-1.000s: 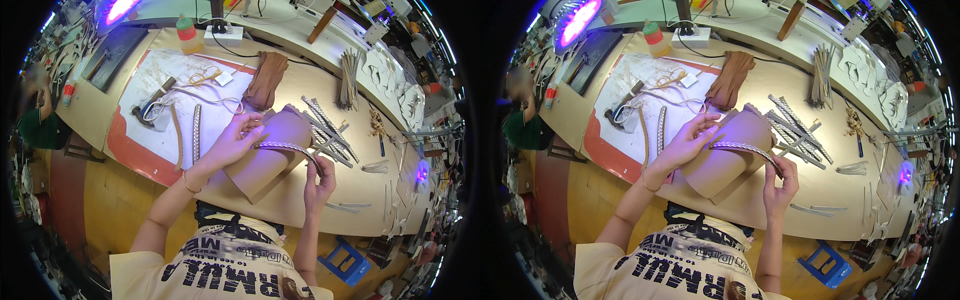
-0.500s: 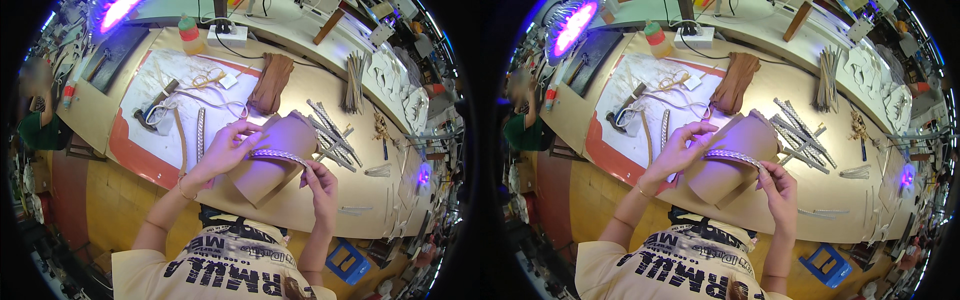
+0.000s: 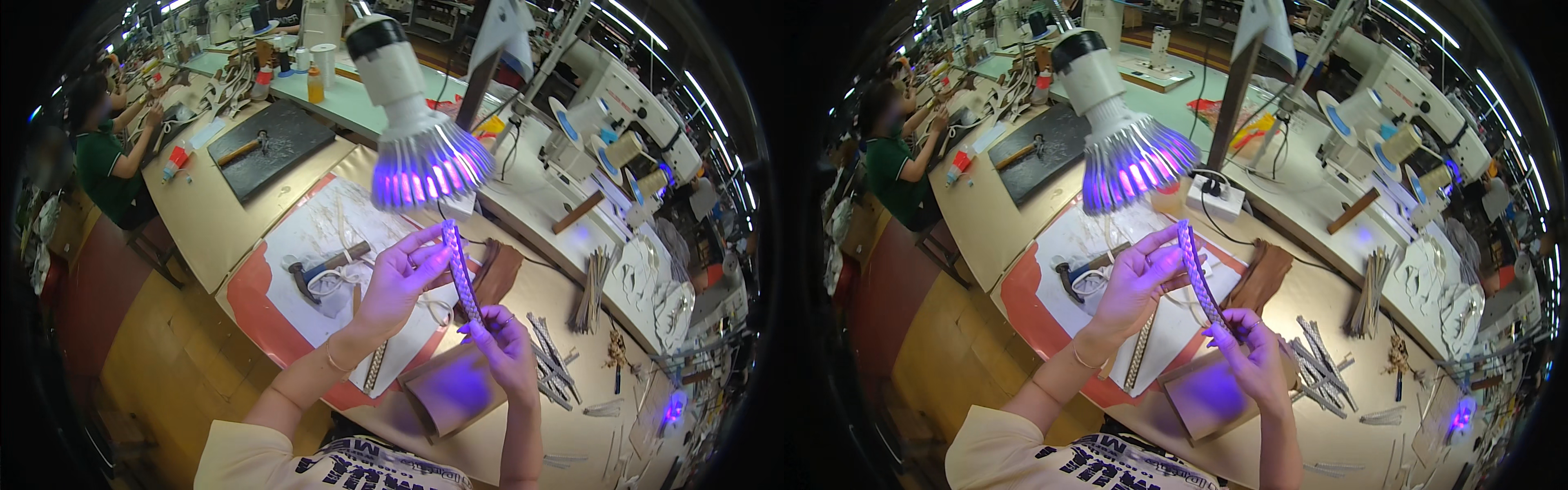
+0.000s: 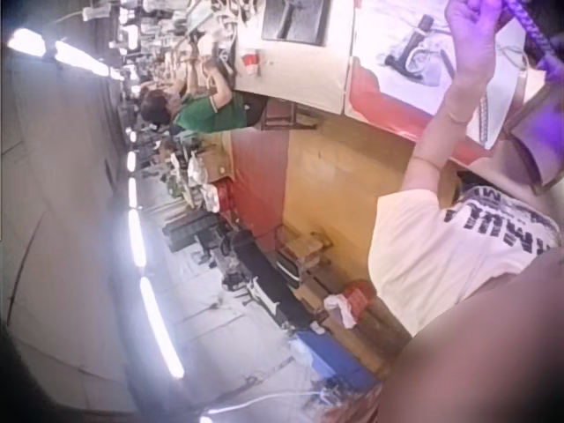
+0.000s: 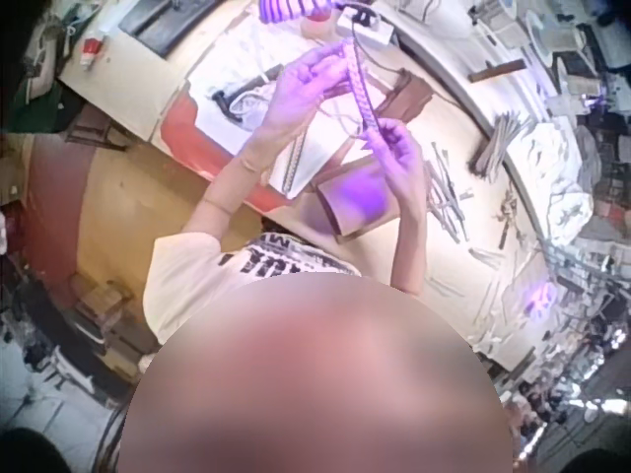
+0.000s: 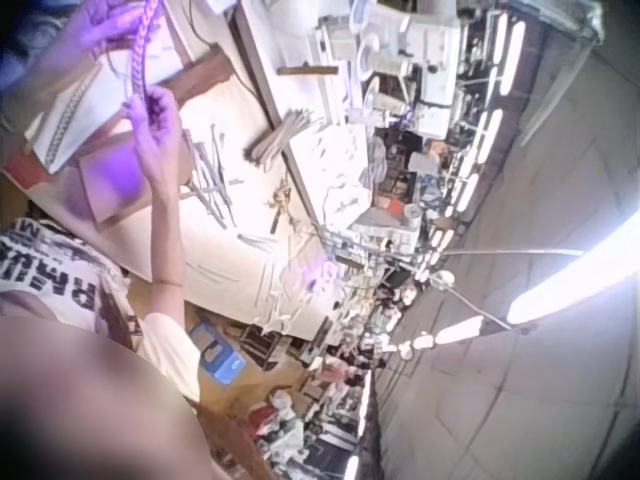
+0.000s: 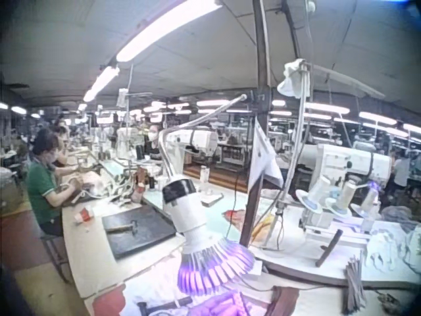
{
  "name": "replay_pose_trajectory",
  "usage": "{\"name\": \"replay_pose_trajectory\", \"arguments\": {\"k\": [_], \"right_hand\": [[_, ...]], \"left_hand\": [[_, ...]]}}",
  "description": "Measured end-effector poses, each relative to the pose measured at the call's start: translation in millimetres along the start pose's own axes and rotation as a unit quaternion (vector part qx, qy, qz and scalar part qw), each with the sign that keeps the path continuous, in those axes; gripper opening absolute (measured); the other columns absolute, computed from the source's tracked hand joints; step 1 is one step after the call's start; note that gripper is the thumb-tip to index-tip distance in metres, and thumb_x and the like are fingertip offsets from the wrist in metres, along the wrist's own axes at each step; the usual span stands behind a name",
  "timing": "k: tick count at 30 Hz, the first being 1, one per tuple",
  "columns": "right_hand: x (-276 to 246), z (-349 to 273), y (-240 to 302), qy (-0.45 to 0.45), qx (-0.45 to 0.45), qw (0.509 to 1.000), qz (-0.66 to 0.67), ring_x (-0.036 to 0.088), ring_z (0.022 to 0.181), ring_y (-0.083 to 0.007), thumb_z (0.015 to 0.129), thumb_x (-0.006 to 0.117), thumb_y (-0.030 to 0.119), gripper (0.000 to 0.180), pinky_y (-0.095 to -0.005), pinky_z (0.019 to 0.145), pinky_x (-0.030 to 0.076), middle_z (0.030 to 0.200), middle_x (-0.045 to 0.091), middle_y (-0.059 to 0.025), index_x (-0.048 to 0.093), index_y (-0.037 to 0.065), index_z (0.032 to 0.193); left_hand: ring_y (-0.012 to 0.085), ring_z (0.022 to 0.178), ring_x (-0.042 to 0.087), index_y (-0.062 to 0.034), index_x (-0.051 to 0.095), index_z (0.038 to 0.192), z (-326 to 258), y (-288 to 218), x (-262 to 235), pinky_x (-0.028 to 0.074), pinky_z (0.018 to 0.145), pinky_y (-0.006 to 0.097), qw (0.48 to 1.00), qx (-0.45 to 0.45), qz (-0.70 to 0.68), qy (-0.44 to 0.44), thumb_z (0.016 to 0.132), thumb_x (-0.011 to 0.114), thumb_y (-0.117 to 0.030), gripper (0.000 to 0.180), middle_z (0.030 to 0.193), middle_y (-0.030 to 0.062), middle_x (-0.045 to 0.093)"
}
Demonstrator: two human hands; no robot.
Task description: The person applies glue to short braided cord segments and attaches them to a cylindrical cardboard form. They repeatedly pick up segments, apply adhesive, and press them onto the form, occasionally inspecting the assembly under a UV lamp.
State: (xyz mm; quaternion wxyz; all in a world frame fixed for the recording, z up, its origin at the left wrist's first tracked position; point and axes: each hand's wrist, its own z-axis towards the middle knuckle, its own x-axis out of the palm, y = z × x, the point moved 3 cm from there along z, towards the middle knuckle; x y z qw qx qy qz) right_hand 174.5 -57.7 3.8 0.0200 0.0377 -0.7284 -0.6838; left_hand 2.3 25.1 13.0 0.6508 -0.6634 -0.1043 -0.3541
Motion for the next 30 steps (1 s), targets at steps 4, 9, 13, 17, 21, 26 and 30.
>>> {"name": "replay_pose_trajectory", "arguments": {"k": [4, 9, 13, 17, 21, 26, 30], "right_hand": [[9.8, 10.7, -10.7, 0.034, 0.058, 0.998, -0.004, 0.062, 0.088, -0.0128, 0.096, 0.058, 0.017, 0.019, -0.0278, 0.08, 0.05, 0.093, 0.065, -0.0062, 0.057, 0.0, 0.104], [15.7, 11.2, -9.8, 0.073, 0.103, 0.991, 0.035, 0.063, 0.087, -0.014, 0.097, 0.056, 0.017, 0.021, -0.0285, 0.082, 0.05, 0.092, 0.066, -0.0075, 0.059, -0.002, 0.105], [12.4, 7.2, -1.9, 0.121, 0.084, 0.988, 0.04, 0.065, 0.096, -0.0207, 0.1, 0.05, 0.018, 0.029, -0.0312, 0.09, 0.049, 0.103, 0.066, -0.0144, 0.056, -0.005, 0.117], [6.6, 5.5, 3.7, 0.091, 0.075, 0.979, 0.164, 0.064, 0.103, -0.0329, 0.103, 0.035, 0.032, 0.051, -0.0413, 0.095, 0.048, 0.116, 0.061, -0.0263, 0.046, -0.01, 0.13], [3.3, 5.3, 12.1, 0.096, 0.096, 0.97, 0.204, 0.062, 0.108, -0.0393, 0.104, 0.025, 0.036, 0.059, -0.0447, 0.098, 0.047, 0.119, 0.058, -0.0301, 0.043, -0.013, 0.132], [4.5, 7.8, 16.6, 0.116, 0.092, 0.968, 0.202, 0.062, 0.109, -0.035, 0.104, 0.027, 0.038, 0.06, -0.0406, 0.099, 0.046, 0.119, 0.059, -0.0274, 0.042, -0.013, 0.133], [2.1, 7.8, 11.1, 0.091, 0.091, 0.966, 0.226, 0.065, 0.104, -0.0325, 0.103, 0.037, 0.033, 0.053, -0.0383, 0.093, 0.05, 0.115, 0.062, -0.025, 0.046, -0.012, 0.13]], "left_hand": [[0.0124, 0.094, 0.066, 0.0048, 0.057, 0.118, 2.1, -9.8, -5.5, 0.055, 0.083, 0.025, 0.999, 0.047, 0.01, -0.005, 0.093, 0.059, -0.005, 0.027, 0.104, 0.0115, 0.068], [0.0114, 0.086, 0.067, 0.0036, 0.06, 0.11, 3.5, -10.0, -14.7, 0.056, 0.076, 0.024, 0.992, 0.081, 0.073, -0.068, 0.091, 0.061, -0.002, 0.02, 0.1, 0.0097, 0.069], [0.0108, 0.082, 0.066, 0.0013, 0.062, 0.108, 18.1, -7.7, -38.4, 0.057, 0.074, 0.024, 0.986, 0.078, 0.037, -0.145, 0.087, 0.063, 0.002, 0.021, 0.097, 0.0076, 0.069], [0.0182, 0.094, 0.067, -0.0017, 0.057, 0.114, 35.0, -7.4, -66.3, 0.057, 0.08, 0.031, 0.988, 0.085, -0.003, -0.13, 0.093, 0.057, -0.006, 0.022, 0.108, 0.0119, 0.066], [0.0199, 0.1, 0.066, -0.0016, 0.056, 0.115, 38.0, -3.7, -79.8, 0.057, 0.082, 0.028, 0.987, 0.085, -0.013, -0.132, 0.093, 0.059, -0.009, 0.023, 0.114, 0.0134, 0.064], [0.0188, 0.103, 0.064, -0.0017, 0.056, 0.116, 38.0, 0.5, -81.8, 0.056, 0.083, 0.028, 0.986, 0.057, -0.021, -0.154, 0.093, 0.059, -0.01, 0.024, 0.115, 0.0136, 0.063], [0.0191, 0.103, 0.064, -0.0012, 0.054, 0.118, 36.9, -1.2, -74.8, 0.056, 0.084, 0.029, 0.988, 0.042, -0.018, -0.149, 0.094, 0.058, -0.012, 0.026, 0.115, 0.0129, 0.063]]}}
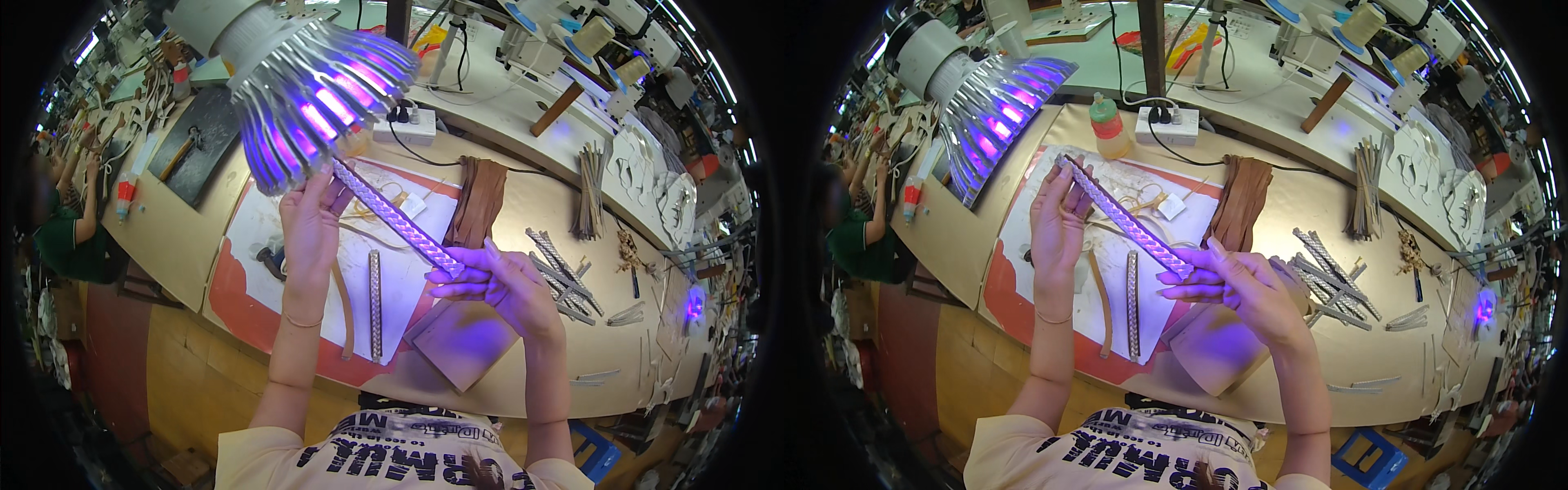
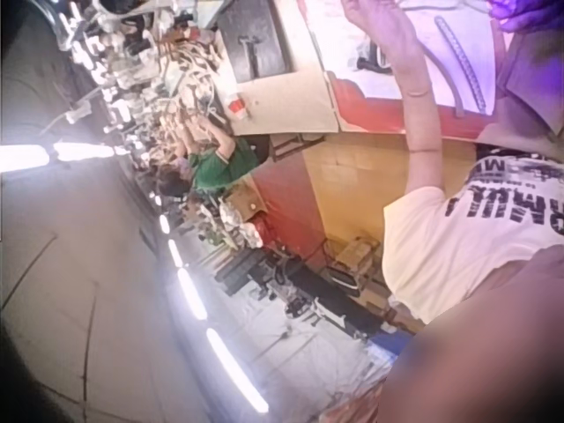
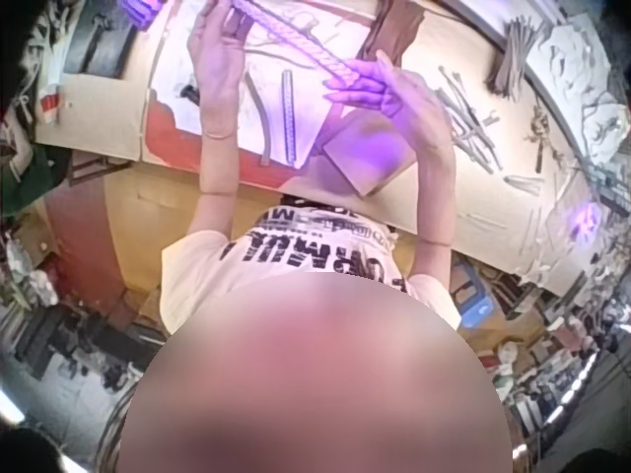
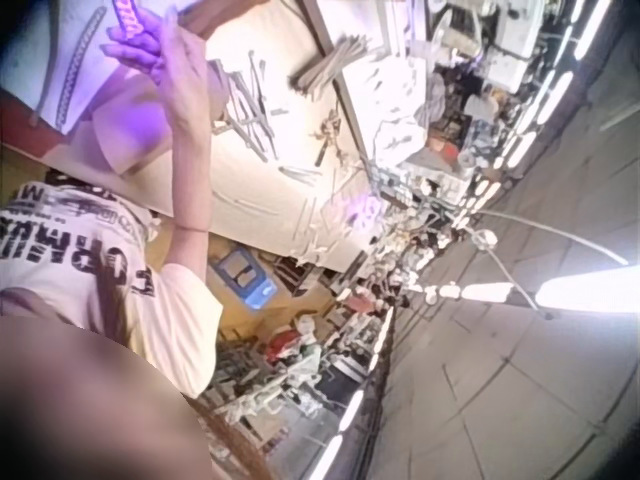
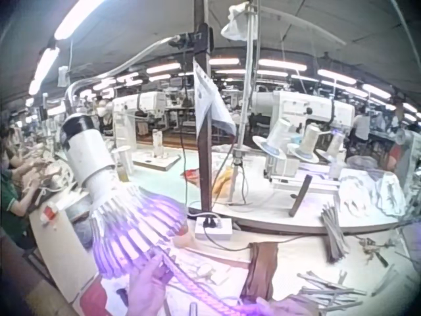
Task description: The person applies glue to short braided cord segments and attaches them to a cylindrical cardboard form. They repeatedly pick up segments, apply adhesive, and press them onto the form, occasionally inspecting the assembly under a UV lamp.
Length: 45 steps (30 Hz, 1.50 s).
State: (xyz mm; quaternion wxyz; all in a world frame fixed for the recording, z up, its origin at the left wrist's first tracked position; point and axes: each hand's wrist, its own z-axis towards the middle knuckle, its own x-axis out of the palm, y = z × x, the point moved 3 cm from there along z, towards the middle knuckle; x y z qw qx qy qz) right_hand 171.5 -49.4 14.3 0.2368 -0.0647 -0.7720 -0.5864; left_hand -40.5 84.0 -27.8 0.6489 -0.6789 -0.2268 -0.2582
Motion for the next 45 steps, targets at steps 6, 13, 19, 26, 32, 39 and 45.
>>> {"name": "replay_pose_trajectory", "arguments": {"k": [6, 13, 19, 26, 32, 39, 45], "right_hand": [[-9.0, 3.8, -1.6, -0.133, -0.087, 0.975, -0.157, 0.067, 0.08, -0.0183, 0.092, 0.06, 0.011, 0.023, -0.0336, 0.076, 0.056, 0.096, 0.069, -0.0154, 0.061, -0.005, 0.109], [-8.5, 9.2, -18.0, -0.136, -0.051, 0.975, -0.166, 0.069, 0.081, -0.0195, 0.092, 0.06, 0.007, 0.021, -0.0307, 0.074, 0.058, 0.093, 0.069, -0.0172, 0.061, -0.008, 0.107], [1.4, 11.9, -28.1, -0.108, 0.006, 0.978, -0.175, 0.069, 0.084, -0.0202, 0.093, 0.059, 0.006, 0.023, -0.0316, 0.08, 0.056, 0.096, 0.068, -0.0162, 0.059, -0.008, 0.111], [7.2, 7.9, -30.3, -0.044, 0.008, 0.977, -0.208, 0.064, 0.086, -0.0136, 0.093, 0.06, 0.007, 0.018, -0.028, 0.082, 0.051, 0.096, 0.068, -0.0087, 0.063, -0.005, 0.106], [4.3, 8.6, -27.5, -0.048, 0.029, 0.972, -0.227, 0.061, 0.086, -0.0104, 0.093, 0.061, 0.01, 0.018, -0.0253, 0.081, 0.049, 0.094, 0.067, -0.0066, 0.064, -0.005, 0.103], [19.1, 20.4, -29.0, -0.081, -0.015, 0.976, -0.204, 0.065, 0.083, -0.0134, 0.093, 0.062, 0.011, 0.021, -0.0235, 0.072, 0.05, 0.092, 0.067, -0.0076, 0.061, -0.004, 0.107], [-0.6, 37.8, -23.7, -0.121, -0.074, 0.974, -0.178, 0.066, 0.079, -0.0136, 0.094, 0.061, 0.015, 0.02, -0.0249, 0.068, 0.053, 0.087, 0.067, -0.0085, 0.061, -0.003, 0.102]], "left_hand": [[0.0189, 0.099, 0.064, 0.0005, 0.051, 0.121, 0.1, -7.3, 13.0, 0.053, 0.09, 0.035, 0.998, -0.004, 0.033, 0.054, 0.093, 0.06, -0.013, 0.032, 0.112, 0.0119, 0.063], [0.0173, 0.089, 0.068, -0.0004, 0.059, 0.108, -3.9, -20.1, 0.6, 0.057, 0.082, 0.032, 0.996, -0.01, 0.047, 0.076, 0.091, 0.062, -0.011, 0.021, 0.101, 0.008, 0.067], [0.0175, 0.083, 0.069, 0.0006, 0.061, 0.103, -3.8, -15.0, -10.0, 0.059, 0.078, 0.031, 0.997, -0.003, 0.038, 0.069, 0.089, 0.065, -0.01, 0.018, 0.094, 0.0096, 0.069], [0.017, 0.087, 0.068, -0.0017, 0.061, 0.107, -11.9, -13.2, -8.7, 0.057, 0.081, 0.032, 0.994, -0.034, 0.076, 0.071, 0.09, 0.063, -0.012, 0.019, 0.097, 0.0073, 0.068], [0.0177, 0.086, 0.069, -0.0009, 0.061, 0.107, -15.7, -13.0, -5.7, 0.057, 0.08, 0.033, 0.994, -0.022, 0.075, 0.078, 0.089, 0.064, -0.011, 0.02, 0.097, 0.0087, 0.069], [0.0144, 0.08, 0.067, 0.0016, 0.061, 0.106, -27.7, 0.8, -2.5, 0.056, 0.077, 0.029, 0.988, -0.036, 0.11, 0.104, 0.092, 0.062, -0.016, 0.023, 0.096, 0.0086, 0.068], [0.0228, 0.076, 0.059, 0.001, 0.065, 0.101, -67.4, 26.8, -30.6, 0.045, 0.07, 0.033, 0.774, 0.117, 0.621, 0.043, 0.091, 0.062, -0.032, 0.035, 0.086, 0.0116, 0.064]]}}
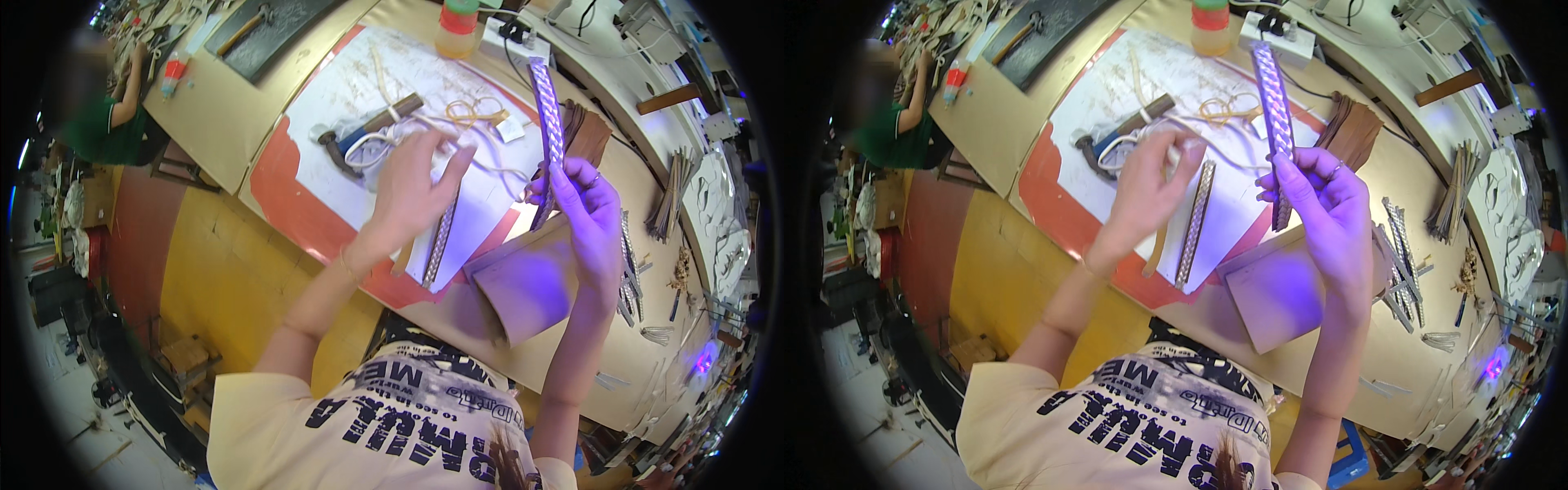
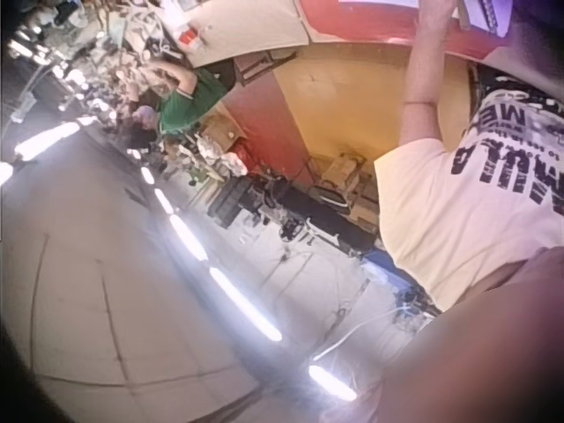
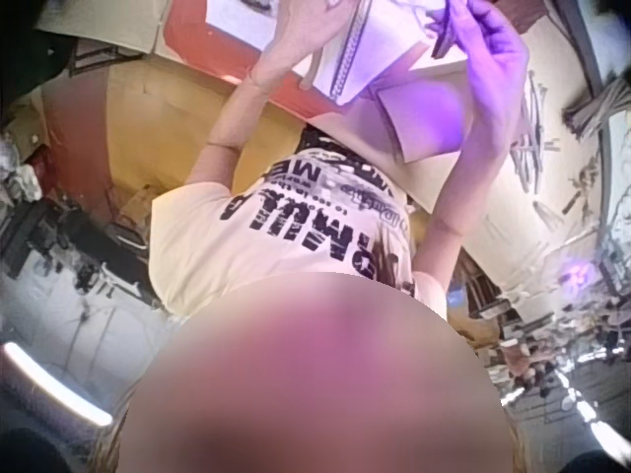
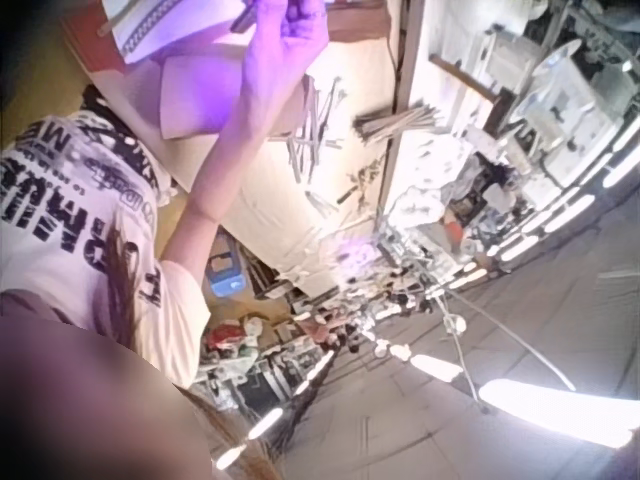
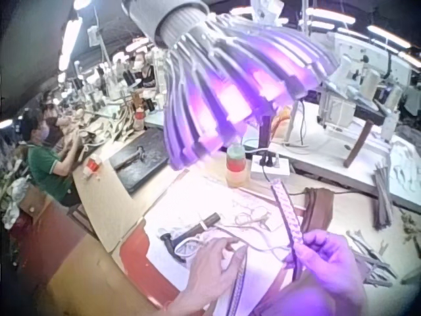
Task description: The person applies glue to short braided cord segments and attaches them to a cylindrical cardboard form. They repeatedly pick up segments, apply adhesive, and press them onto the form, occasionally inspecting the assembly under a UV lamp.
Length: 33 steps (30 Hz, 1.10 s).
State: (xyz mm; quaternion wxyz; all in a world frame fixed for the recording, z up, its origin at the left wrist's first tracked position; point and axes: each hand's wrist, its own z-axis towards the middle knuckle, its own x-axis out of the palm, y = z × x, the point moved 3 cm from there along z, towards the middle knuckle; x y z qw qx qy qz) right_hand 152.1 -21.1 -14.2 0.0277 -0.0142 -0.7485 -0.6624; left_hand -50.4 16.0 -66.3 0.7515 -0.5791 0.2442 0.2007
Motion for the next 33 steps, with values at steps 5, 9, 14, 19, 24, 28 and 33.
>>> {"name": "replay_pose_trajectory", "arguments": {"k": [5, 9, 14, 19, 24, 28, 33], "right_hand": [[-9.7, 4.9, -19.2, -0.043, 0.021, 0.996, 0.075, 0.066, 0.077, -0.0139, 0.094, 0.061, 0.017, 0.02, -0.0262, 0.071, 0.054, 0.084, 0.067, -0.0089, 0.061, -0.002, 0.1], [-13.1, 3.1, -31.8, -0.047, 0.06, 0.995, 0.07, 0.064, 0.078, -0.013, 0.097, 0.055, 0.018, 0.02, -0.029, 0.077, 0.054, 0.086, 0.065, -0.0066, 0.06, 0.0, 0.102], [-17.1, 1.8, -32.2, -0.053, 0.065, 0.993, 0.08, 0.065, 0.079, -0.0138, 0.096, 0.056, 0.017, 0.02, -0.028, 0.076, 0.056, 0.086, 0.064, -0.0081, 0.059, -0.002, 0.103], [-11.1, -0.7, -30.1, -0.019, 0.072, 0.992, 0.103, 0.067, 0.074, -0.0166, 0.094, 0.059, 0.012, 0.015, -0.0279, 0.071, 0.055, 0.086, 0.068, -0.0113, 0.058, -0.002, 0.099], [-4.9, -3.7, -28.5, 0.013, 0.055, 0.994, 0.09, 0.068, 0.08, -0.0199, 0.093, 0.059, 0.006, 0.015, -0.0338, 0.077, 0.057, 0.089, 0.068, -0.0141, 0.057, -0.004, 0.104], [-6.0, -4.1, -28.1, 0.016, 0.049, 0.994, 0.098, 0.068, 0.081, -0.0201, 0.093, 0.059, 0.008, 0.017, -0.0337, 0.078, 0.056, 0.09, 0.068, -0.0142, 0.057, -0.004, 0.104], [-7.4, -4.0, -30.6, 0.02, 0.06, 0.993, 0.098, 0.068, 0.08, -0.0198, 0.094, 0.059, 0.01, 0.017, -0.0325, 0.076, 0.057, 0.09, 0.068, -0.014, 0.057, -0.004, 0.104]], "left_hand": [[0.0302, 0.088, 0.056, -0.0037, 0.067, 0.089, -28.1, 19.6, 28.2, 0.035, 0.081, 0.043, 0.968, 0.006, 0.251, 0.027, 0.084, 0.066, -0.041, 0.037, 0.091, 0.0155, 0.061], [0.0306, 0.091, 0.054, -0.005, 0.066, 0.083, -26.0, 22.9, 39.3, 0.031, 0.081, 0.044, 0.963, -0.009, 0.265, 0.048, 0.081, 0.069, -0.041, 0.036, 0.093, 0.0151, 0.058], [0.0249, 0.085, 0.064, -0.004, 0.064, 0.088, -17.2, 10.0, 20.2, 0.045, 0.075, 0.037, 0.993, -0.092, -0.05, 0.056, 0.078, 0.075, -0.018, 0.021, 0.092, 0.0143, 0.066], [0.0133, 0.084, 0.067, 0.002, 0.06, 0.108, 17.6, -22.3, -23.1, 0.052, 0.072, 0.022, 0.876, -0.111, -0.467, 0.055, 0.087, 0.067, -0.004, 0.023, 0.097, 0.0112, 0.07], [0.0191, 0.091, 0.068, 0.006, 0.051, 0.119, 41.2, -54.7, -41.7, 0.058, 0.074, 0.025, 0.88, -0.11, -0.455, 0.081, 0.089, 0.061, 0.003, 0.032, 0.103, 0.0151, 0.067], [0.0235, 0.094, 0.068, 0.0079, 0.052, 0.115, 40.4, -70.4, -44.7, 0.06, 0.077, 0.028, 0.861, -0.092, -0.493, 0.091, 0.089, 0.058, 0.006, 0.027, 0.108, 0.0169, 0.064], [0.0224, 0.094, 0.068, 0.0065, 0.052, 0.117, 38.5, -80.1, -51.1, 0.06, 0.075, 0.028, 0.86, -0.048, -0.495, 0.118, 0.088, 0.058, 0.007, 0.03, 0.11, 0.0155, 0.064]]}}
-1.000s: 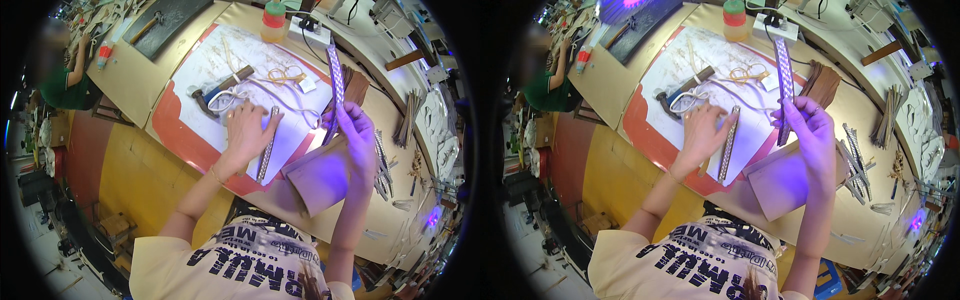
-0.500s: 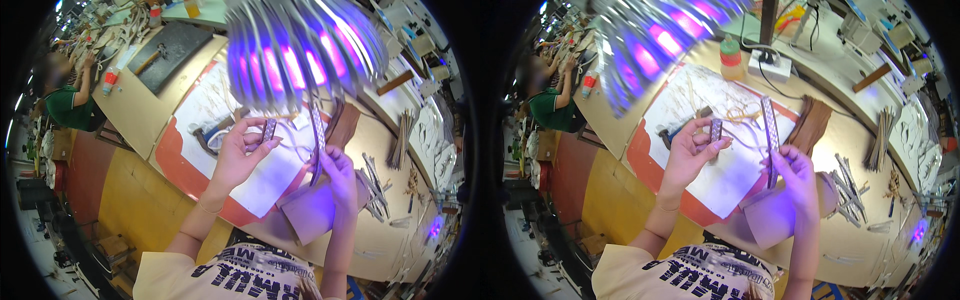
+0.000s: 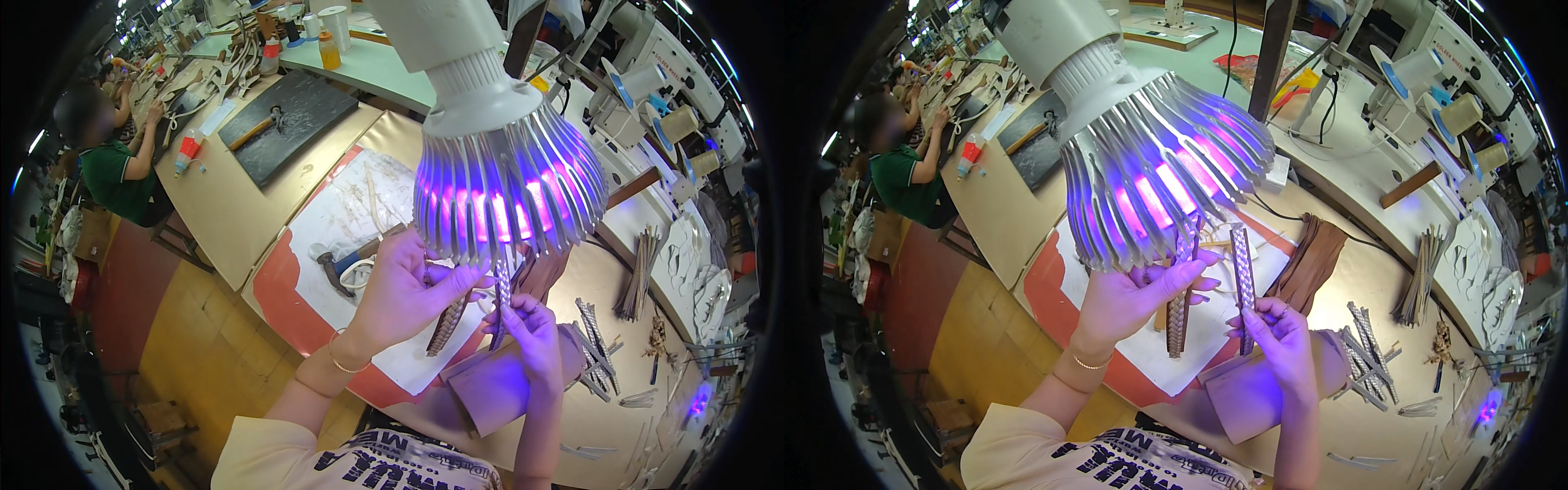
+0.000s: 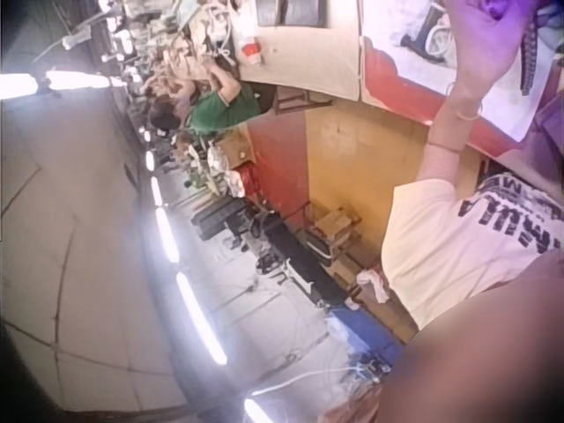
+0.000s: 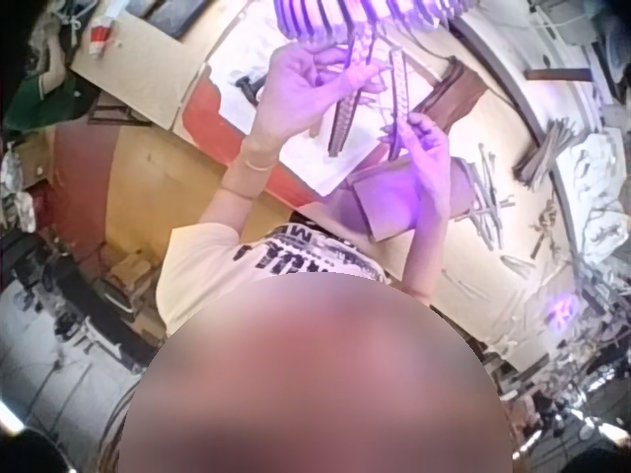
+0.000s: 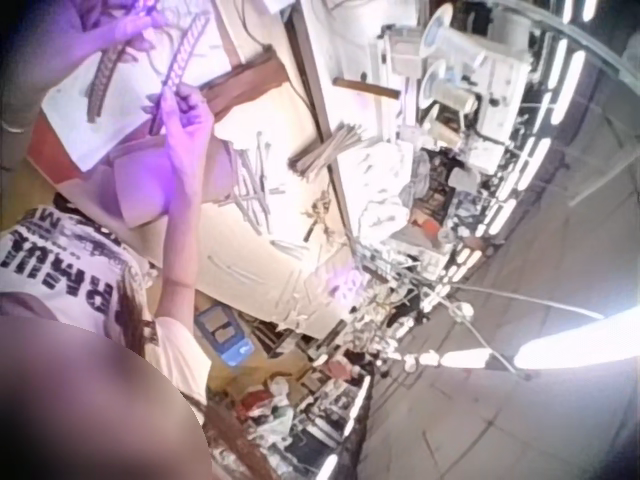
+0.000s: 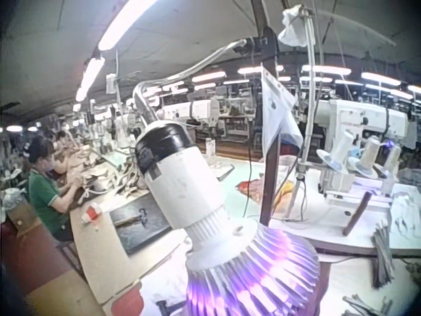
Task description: The person applies glue to short braided cord segments and attaches them to a cylindrical cardboard form. They repeatedly pick up segments, apply adhesive, and press them onto the form, occasionally inspecting the assembly under a UV lamp.
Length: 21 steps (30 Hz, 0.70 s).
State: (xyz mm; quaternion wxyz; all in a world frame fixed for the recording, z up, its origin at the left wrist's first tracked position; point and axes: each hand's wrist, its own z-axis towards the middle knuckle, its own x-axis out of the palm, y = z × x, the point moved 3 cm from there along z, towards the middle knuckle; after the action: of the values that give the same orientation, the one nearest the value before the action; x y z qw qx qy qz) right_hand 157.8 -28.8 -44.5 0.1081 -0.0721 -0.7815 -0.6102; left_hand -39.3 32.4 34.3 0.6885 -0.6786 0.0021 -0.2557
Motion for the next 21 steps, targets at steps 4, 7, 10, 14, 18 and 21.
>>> {"name": "replay_pose_trajectory", "arguments": {"k": [4, 7, 10, 14, 18, 21], "right_hand": [[0.2, 0.4, -1.0, -0.004, -0.004, 1.0, -0.005, 0.068, 0.079, -0.0194, 0.094, 0.059, 0.01, 0.017, -0.0321, 0.075, 0.057, 0.089, 0.068, -0.0135, 0.057, -0.004, 0.103], [1.2, 0.0, 0.9, -0.004, -0.005, 1.0, 0.0, 0.068, 0.079, -0.0189, 0.094, 0.059, 0.01, 0.016, -0.0317, 0.074, 0.057, 0.088, 0.068, -0.0134, 0.058, -0.004, 0.102], [3.8, -0.6, 4.0, -0.008, 0.006, 1.0, -0.008, 0.067, 0.083, -0.019, 0.093, 0.06, 0.01, 0.017, -0.0323, 0.079, 0.056, 0.092, 0.067, -0.0141, 0.057, -0.003, 0.103], [13.6, 0.3, 9.7, 0.028, -0.018, 0.999, -0.023, 0.066, 0.095, -0.0233, 0.095, 0.058, 0.017, 0.024, -0.0353, 0.088, 0.052, 0.109, 0.064, -0.0198, 0.051, -0.001, 0.11], [21.6, 1.4, 16.8, 0.104, 0.012, 0.991, 0.086, 0.063, 0.107, -0.0315, 0.097, 0.052, 0.018, 0.029, -0.0391, 0.093, 0.05, 0.121, 0.058, -0.0262, 0.043, 0.001, 0.118], [23.0, 1.0, 29.0, 0.151, 0.019, 0.975, 0.164, 0.061, 0.11, -0.0359, 0.097, 0.05, 0.016, 0.03, -0.0409, 0.093, 0.05, 0.122, 0.057, -0.0286, 0.04, 0.002, 0.122]], "left_hand": [[0.0216, 0.093, 0.068, 0.0058, 0.052, 0.119, 0.2, -3.0, 0.8, 0.06, 0.075, 0.027, 1.0, 0.024, 0.003, -0.001, 0.087, 0.058, 0.008, 0.032, 0.11, 0.0145, 0.064], [0.0212, 0.093, 0.068, 0.0054, 0.052, 0.119, 1.3, -3.5, 2.0, 0.06, 0.075, 0.027, 1.0, 0.025, -0.008, -0.003, 0.087, 0.058, 0.008, 0.032, 0.109, 0.0142, 0.065], [0.021, 0.093, 0.068, 0.0049, 0.053, 0.117, 1.7, -3.2, 2.0, 0.06, 0.076, 0.028, 1.0, 0.004, -0.01, -0.009, 0.085, 0.057, 0.011, 0.033, 0.109, 0.0132, 0.065], [0.0202, 0.092, 0.068, 0.005, 0.054, 0.117, 11.3, 2.6, -4.6, 0.059, 0.077, 0.029, 0.997, 0.044, -0.033, -0.055, 0.089, 0.055, 0.004, 0.028, 0.11, 0.0136, 0.064], [0.025, 0.102, 0.065, 0.0086, 0.048, 0.127, 49.4, 14.1, -38.2, 0.057, 0.085, 0.027, 0.988, 0.065, -0.094, -0.103, 0.097, 0.052, -0.015, 0.038, 0.123, 0.0181, 0.058], [0.0244, 0.108, 0.062, 0.0103, 0.049, 0.124, 57.8, 16.6, -63.3, 0.056, 0.087, 0.027, 0.966, 0.095, -0.127, -0.205, 0.097, 0.052, -0.011, 0.034, 0.121, 0.0175, 0.059]]}}
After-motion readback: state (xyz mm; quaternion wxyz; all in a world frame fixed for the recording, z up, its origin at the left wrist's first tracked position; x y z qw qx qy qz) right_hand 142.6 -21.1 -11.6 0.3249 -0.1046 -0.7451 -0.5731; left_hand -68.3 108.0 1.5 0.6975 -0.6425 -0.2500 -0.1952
